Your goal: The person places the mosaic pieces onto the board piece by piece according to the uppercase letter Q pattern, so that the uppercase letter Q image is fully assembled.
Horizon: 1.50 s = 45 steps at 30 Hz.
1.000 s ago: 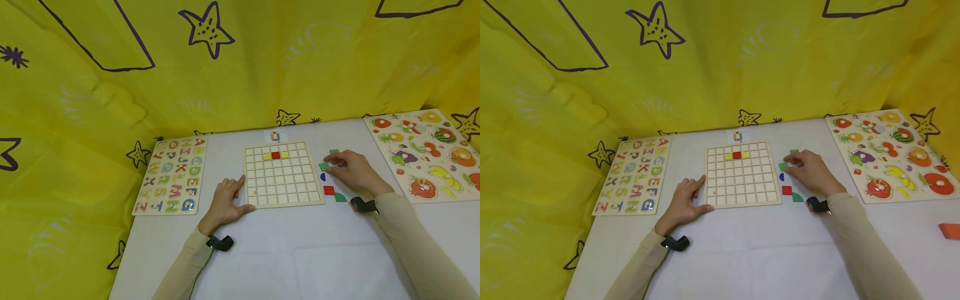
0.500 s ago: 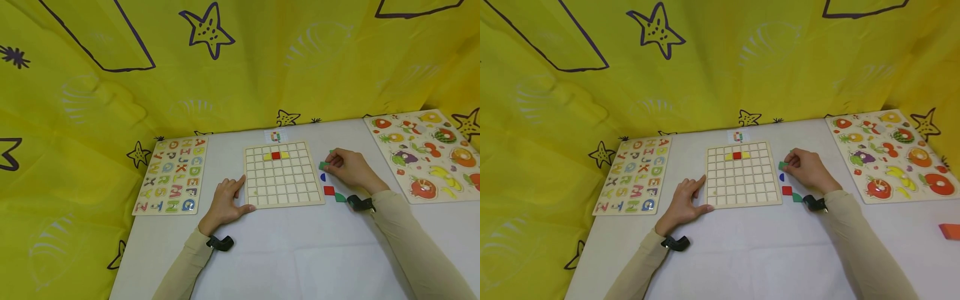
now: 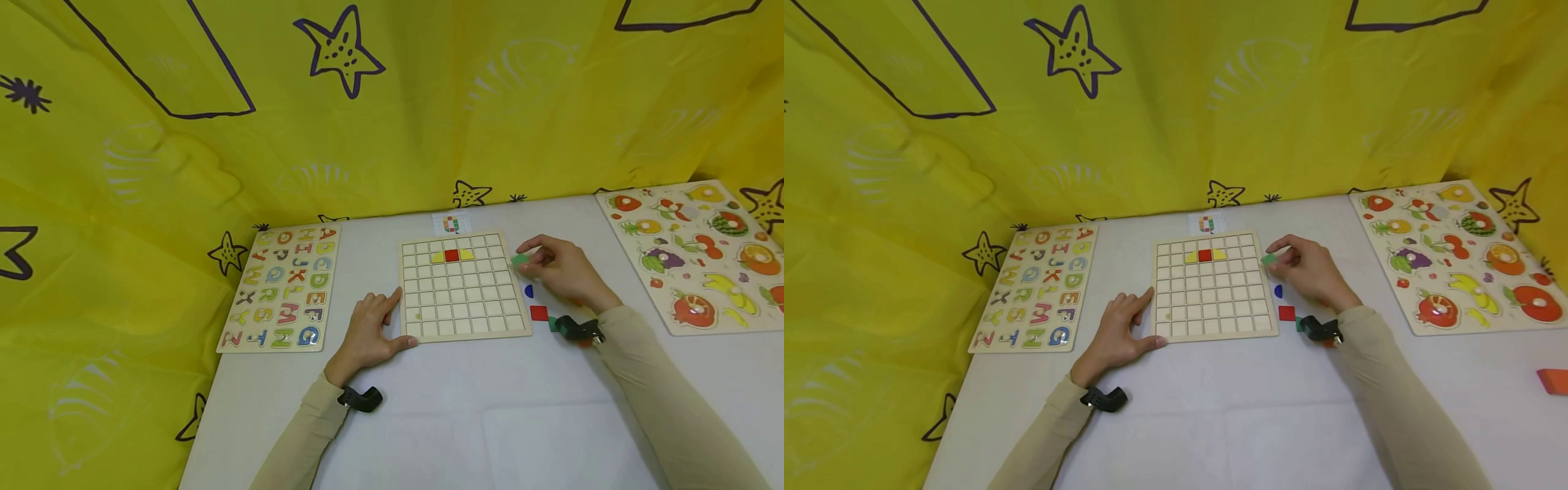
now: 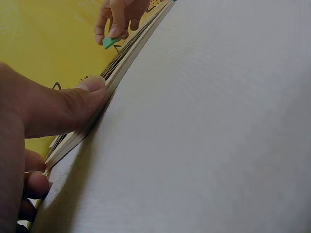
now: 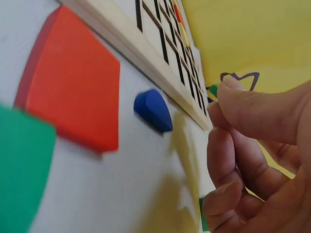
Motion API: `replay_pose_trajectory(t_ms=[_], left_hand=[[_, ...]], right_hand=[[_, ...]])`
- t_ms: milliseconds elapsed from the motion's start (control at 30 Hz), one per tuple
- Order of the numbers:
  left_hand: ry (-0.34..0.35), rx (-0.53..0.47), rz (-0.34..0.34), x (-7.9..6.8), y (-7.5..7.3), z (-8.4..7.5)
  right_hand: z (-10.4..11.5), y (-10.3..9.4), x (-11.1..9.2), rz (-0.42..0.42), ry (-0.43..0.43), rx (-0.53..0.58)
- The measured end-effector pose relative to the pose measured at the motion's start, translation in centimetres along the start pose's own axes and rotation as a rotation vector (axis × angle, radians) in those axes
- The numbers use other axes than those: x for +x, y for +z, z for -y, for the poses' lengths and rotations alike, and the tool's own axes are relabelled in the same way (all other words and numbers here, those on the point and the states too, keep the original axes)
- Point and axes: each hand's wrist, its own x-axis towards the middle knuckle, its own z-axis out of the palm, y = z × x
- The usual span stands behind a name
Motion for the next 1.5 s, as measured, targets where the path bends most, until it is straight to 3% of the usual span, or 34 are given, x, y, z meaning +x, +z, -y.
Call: replay_pose_trajectory(t_ms=[400,800,1267,1500], left_hand=[[0.013,-0.002,-0.015,0.0,0.0,0.0],[0.011,-0.005,-0.016,0.0,0.0,0.0],[-0.01,-0.003,0.015,-0.1,-0.1,0.1],[-0.002,0.0,-0.002,-0.1,-0.1,0.0]], right_hand=[[1.3,1.5,0.9,0.052,-0.033,0.046],[2.6,3.3,2.2,0.049,-0.108,0.072],[3.7,4.9,2.8,0.071,-0.057,0.051],[3.7,5.1,2.9,0.065,-0.042,0.059]])
